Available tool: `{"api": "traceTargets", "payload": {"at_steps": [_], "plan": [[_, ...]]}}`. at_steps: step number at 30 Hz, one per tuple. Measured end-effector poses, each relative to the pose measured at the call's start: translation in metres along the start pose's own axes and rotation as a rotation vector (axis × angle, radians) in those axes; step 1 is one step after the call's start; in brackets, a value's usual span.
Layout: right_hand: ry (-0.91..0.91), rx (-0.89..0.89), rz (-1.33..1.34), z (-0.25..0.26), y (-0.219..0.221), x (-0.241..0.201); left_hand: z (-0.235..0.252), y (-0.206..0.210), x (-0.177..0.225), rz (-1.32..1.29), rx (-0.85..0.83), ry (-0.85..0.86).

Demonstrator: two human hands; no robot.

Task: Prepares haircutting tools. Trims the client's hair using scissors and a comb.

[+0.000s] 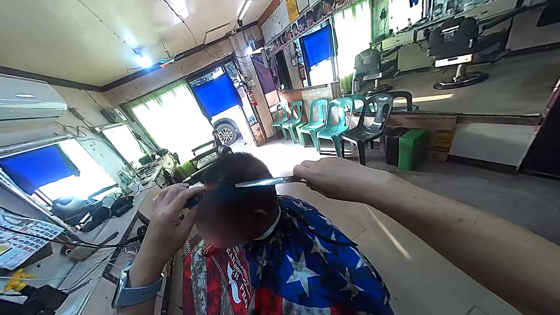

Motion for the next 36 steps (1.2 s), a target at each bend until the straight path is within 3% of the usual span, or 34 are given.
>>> {"api": "traceTargets", "payload": {"at_steps": [7, 12, 19, 36], "plan": [[-0.004, 0.073, 0.029, 0.005, 0.006, 0.006, 0.006, -0.004, 0.020, 0.062, 0.006, 0.049], [-0.006, 0.160, 0.123, -0.014, 0.018, 0.023, -0.003, -0.006, 0.039, 0.130, -0.162, 0.137], [0.009, 0.095, 0.173, -0.005, 0.047, 0.029, 0.012, -0.011, 0.034, 0.184, -0.070, 0.025], [-0.109, 0.117, 0.226, 0.008, 0.043, 0.034, 0.029, -0.012, 0.042, 0.228, -0.054, -0.007]]}}
Point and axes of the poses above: each hand's wrist, its own z-axis towards the middle knuckle, its own y-axis out of the palm, x = y × z, the point moved 2 cm from there along z, towards the middle knuckle, and after that the axes turned 11 degrees about -y, right-handed, at the moved point
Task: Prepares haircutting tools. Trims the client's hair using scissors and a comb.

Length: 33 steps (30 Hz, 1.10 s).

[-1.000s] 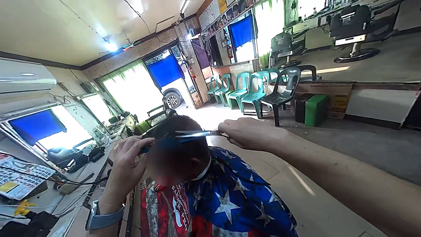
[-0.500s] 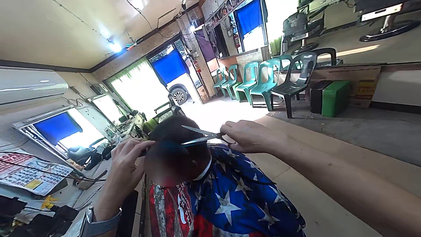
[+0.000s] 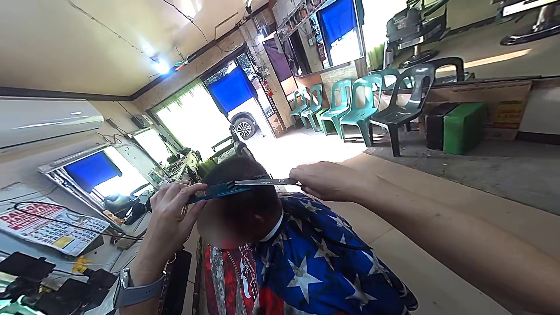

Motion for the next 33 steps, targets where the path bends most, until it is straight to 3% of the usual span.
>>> {"api": "traceTargets", "payload": {"at_steps": [6, 18, 21, 25, 33], "plan": [[0.074, -0.015, 0.010, 0.008, -0.003, 0.005, 0.006, 0.000, 0.001, 0.009, -0.016, -0.010], [0.023, -0.037, 0.043, 0.012, -0.012, 0.005, 0.014, 0.005, 0.000, -0.034, 0.015, -0.041], [0.023, -0.010, -0.003, 0.005, -0.032, 0.002, 0.000, 0.006, -0.002, -0.093, 0.038, -0.090], [0.093, -0.097, -0.149, -0.008, -0.056, -0.001, -0.040, 0.020, -0.010, -0.221, -0.101, -0.038], [0.129, -0.209, -0.197, 0.015, -0.049, -0.022, -0.037, 0.025, -0.037, -0.259, 0.027, -0.111]]}}
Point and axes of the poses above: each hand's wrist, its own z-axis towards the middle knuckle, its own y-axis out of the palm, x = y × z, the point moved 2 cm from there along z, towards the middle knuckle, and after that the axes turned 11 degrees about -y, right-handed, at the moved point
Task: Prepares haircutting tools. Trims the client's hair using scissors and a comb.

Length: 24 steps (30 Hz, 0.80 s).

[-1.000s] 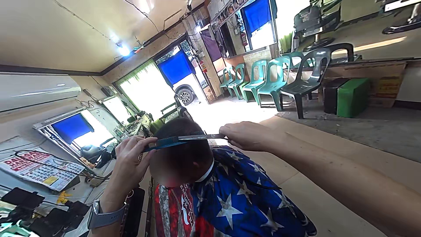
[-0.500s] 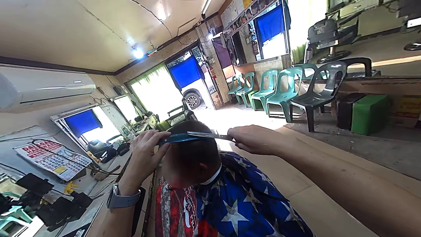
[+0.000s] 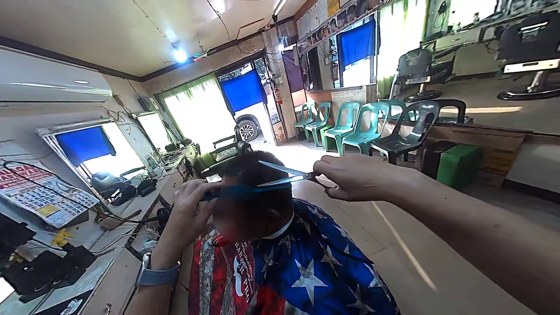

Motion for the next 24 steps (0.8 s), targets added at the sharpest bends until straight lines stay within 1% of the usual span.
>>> {"api": "traceTargets", "payload": {"at_steps": [4, 6, 8, 9, 13, 20, 22, 24], "plan": [[-0.056, 0.030, -0.027, 0.005, -0.002, -0.007, 0.005, 0.000, 0.004, -0.021, 0.025, 0.016], [-0.044, 0.027, -0.017, 0.000, -0.007, -0.006, 0.000, 0.000, 0.004, -0.066, -0.060, 0.054], [-0.023, 0.025, -0.034, -0.007, -0.013, -0.004, -0.010, 0.003, -0.002, -0.094, -0.171, 0.051], [-0.011, 0.019, -0.050, -0.010, -0.015, -0.003, -0.014, 0.005, -0.006, -0.095, -0.174, 0.037], [0.010, -0.022, -0.106, -0.012, -0.016, -0.007, -0.020, 0.007, -0.021, -0.075, -0.049, -0.005], [-0.007, -0.047, -0.140, 0.009, -0.020, -0.025, -0.006, 0.006, -0.017, -0.086, 0.042, -0.008], [-0.011, -0.047, -0.137, 0.006, -0.027, -0.027, -0.008, 0.007, -0.017, -0.132, 0.006, 0.028], [-0.020, -0.041, -0.134, 0.001, -0.037, -0.024, -0.011, 0.009, -0.021, -0.174, -0.091, 0.048]]}}
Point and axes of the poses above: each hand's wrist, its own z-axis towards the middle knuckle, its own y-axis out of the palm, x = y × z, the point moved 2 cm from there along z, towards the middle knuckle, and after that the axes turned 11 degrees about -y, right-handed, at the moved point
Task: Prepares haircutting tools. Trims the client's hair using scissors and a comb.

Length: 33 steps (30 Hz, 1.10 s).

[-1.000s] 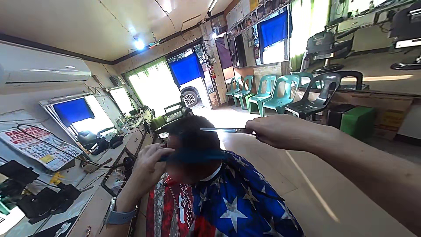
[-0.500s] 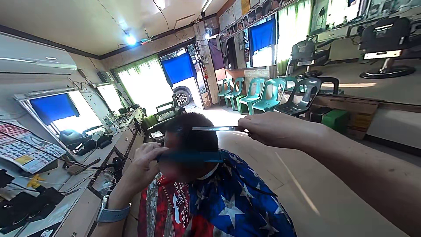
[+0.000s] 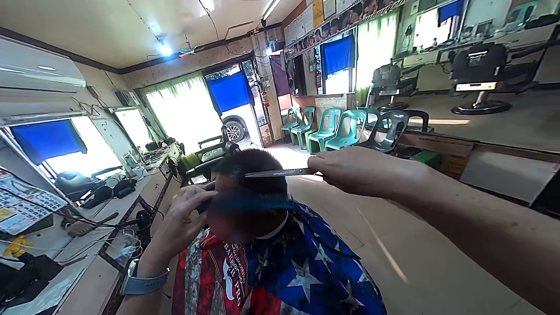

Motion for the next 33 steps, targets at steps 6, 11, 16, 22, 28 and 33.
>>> {"api": "traceTargets", "payload": {"at_steps": [6, 11, 16, 22, 28, 33], "plan": [[0.050, -0.099, 0.026, -0.005, -0.016, 0.007, 0.011, -0.002, -0.017, -0.078, 0.014, -0.050], [0.046, -0.106, 0.029, 0.014, -0.019, -0.003, 0.029, -0.004, -0.012, -0.067, 0.073, -0.036], [0.015, -0.171, 0.037, 0.016, -0.033, -0.007, 0.030, -0.007, -0.007, -0.061, 0.053, -0.008], [-0.010, -0.116, 0.081, 0.008, -0.025, 0.008, 0.033, -0.008, -0.004, -0.065, -0.044, -0.034], [-0.111, 0.118, 0.127, 0.011, -0.006, 0.011, 0.051, -0.008, 0.005, -0.093, 0.097, -0.197], [-0.073, 0.219, 0.235, -0.035, -0.001, 0.029, 0.037, -0.001, 0.002, -0.515, 0.058, -0.649]]}}
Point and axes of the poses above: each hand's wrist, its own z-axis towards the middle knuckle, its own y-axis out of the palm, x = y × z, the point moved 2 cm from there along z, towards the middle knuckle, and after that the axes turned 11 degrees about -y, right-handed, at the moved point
